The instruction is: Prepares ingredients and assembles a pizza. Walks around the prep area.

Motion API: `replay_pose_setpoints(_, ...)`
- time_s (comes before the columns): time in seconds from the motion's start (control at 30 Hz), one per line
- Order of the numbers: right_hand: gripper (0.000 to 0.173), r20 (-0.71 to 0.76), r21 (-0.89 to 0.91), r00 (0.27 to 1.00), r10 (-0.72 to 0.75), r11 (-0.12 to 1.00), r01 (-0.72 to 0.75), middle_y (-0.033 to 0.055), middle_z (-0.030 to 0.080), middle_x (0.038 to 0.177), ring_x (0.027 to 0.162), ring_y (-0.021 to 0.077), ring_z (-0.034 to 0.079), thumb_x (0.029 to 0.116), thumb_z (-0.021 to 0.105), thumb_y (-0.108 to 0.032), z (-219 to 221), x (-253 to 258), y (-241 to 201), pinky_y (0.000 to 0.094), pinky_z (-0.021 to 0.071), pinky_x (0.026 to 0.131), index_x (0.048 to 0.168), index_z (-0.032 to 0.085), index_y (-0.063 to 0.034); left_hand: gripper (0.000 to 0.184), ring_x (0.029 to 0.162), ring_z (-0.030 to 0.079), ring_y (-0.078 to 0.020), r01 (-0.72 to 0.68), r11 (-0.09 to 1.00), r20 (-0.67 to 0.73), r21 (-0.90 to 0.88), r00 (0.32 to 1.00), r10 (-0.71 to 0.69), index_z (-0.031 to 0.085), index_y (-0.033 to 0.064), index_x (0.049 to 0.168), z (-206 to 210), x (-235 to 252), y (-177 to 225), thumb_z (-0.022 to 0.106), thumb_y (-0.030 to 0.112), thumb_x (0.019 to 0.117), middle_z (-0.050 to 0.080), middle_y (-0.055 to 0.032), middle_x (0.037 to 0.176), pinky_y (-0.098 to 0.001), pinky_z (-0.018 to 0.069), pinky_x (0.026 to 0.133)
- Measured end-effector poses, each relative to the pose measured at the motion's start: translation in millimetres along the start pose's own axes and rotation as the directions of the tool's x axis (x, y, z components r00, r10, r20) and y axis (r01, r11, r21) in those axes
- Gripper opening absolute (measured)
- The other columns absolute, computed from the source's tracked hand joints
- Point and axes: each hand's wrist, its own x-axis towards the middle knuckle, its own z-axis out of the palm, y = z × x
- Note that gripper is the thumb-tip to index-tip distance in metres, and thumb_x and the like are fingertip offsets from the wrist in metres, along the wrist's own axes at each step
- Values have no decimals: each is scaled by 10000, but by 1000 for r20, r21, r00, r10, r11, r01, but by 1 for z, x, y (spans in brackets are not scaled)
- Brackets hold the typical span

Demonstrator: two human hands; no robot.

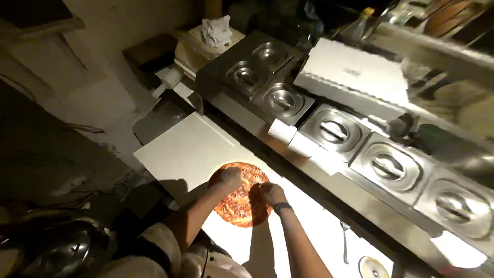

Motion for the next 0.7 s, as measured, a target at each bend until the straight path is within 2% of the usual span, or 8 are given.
replay_pose_setpoints(0.1,282,-136,41,990,33,999,-28,201,742,1044,1005,399,707,934,749,-295,-4,-8,22,654,543,906,1087,756,-59,350,1274,584,-393,-92,991,35,-96,995,96,659,2,1279,10,-2,22,640,149,962,620,-231,1341,-605,474,1058)
replay_pose_setpoints(0.17,317,-62,56,996,64,997,-61,191,741,1024,993,374,708,969,704,-352,-2,-19,33,631,542,911,1061,753,-53,336,1247,603,-391,-127,988,103,-88,985,136,653,-10,1272,17,-9,35,620,179,996,630,-240,1316,-594,487,1045)
replay_pose_setpoints(0.27,239,-5,120,995,104,987,-103,209,730,1090,1058,372,693,973,691,-206,10,-48,36,601,522,976,1117,741,-22,280,1182,627,-407,-198,968,286,153,947,148,695,-51,1140,25,-25,33,639,164,970,657,-245,1235,-619,509,982)
replay_pose_setpoints(0.43,208,127,391,990,-56,920,2,130,732,1050,970,247,715,967,675,-149,48,-77,19,483,585,911,1152,716,-62,407,1281,572,-400,-95,986,153,140,985,73,616,-49,1297,21,-54,-11,679,101,924,604,-239,1349,-588,476,1058)
replay_pose_setpoints(0.53,214,-83,400,991,-104,908,128,161,725,1048,959,297,707,988,655,-114,41,-78,0,544,573,902,1183,708,-44,451,1260,593,-370,-144,990,-30,-1,989,144,568,15,1351,22,-52,-33,657,12,910,602,-216,1344,-558,496,1056)
replay_pose_setpoints(0.6,188,-277,369,953,-127,901,227,128,734,985,878,267,720,1006,643,-138,24,-83,-8,528,601,836,1164,705,-56,288,1124,670,-342,-123,992,-164,-18,979,118,648,85,1261,20,-53,-34,607,116,978,689,-167,1190,-581,545,952)
replay_pose_setpoints(0.67,200,-500,291,846,-187,884,367,62,744,965,848,178,736,1024,605,-166,7,-94,-11,434,643,794,1171,703,-74,348,1292,584,-346,-127,992,-137,12,982,128,677,225,1327,12,-52,-28,642,342,1001,629,-126,1381,-628,481,1047)
replay_pose_setpoints(0.7,221,-622,212,751,-221,876,433,62,742,992,877,161,737,1015,583,-144,1,-100,-13,395,647,801,1179,700,-53,430,1425,437,-373,-150,988,-130,26,980,152,640,324,1384,3,-48,-22,677,430,969,480,-116,1550,-682,382,1107)
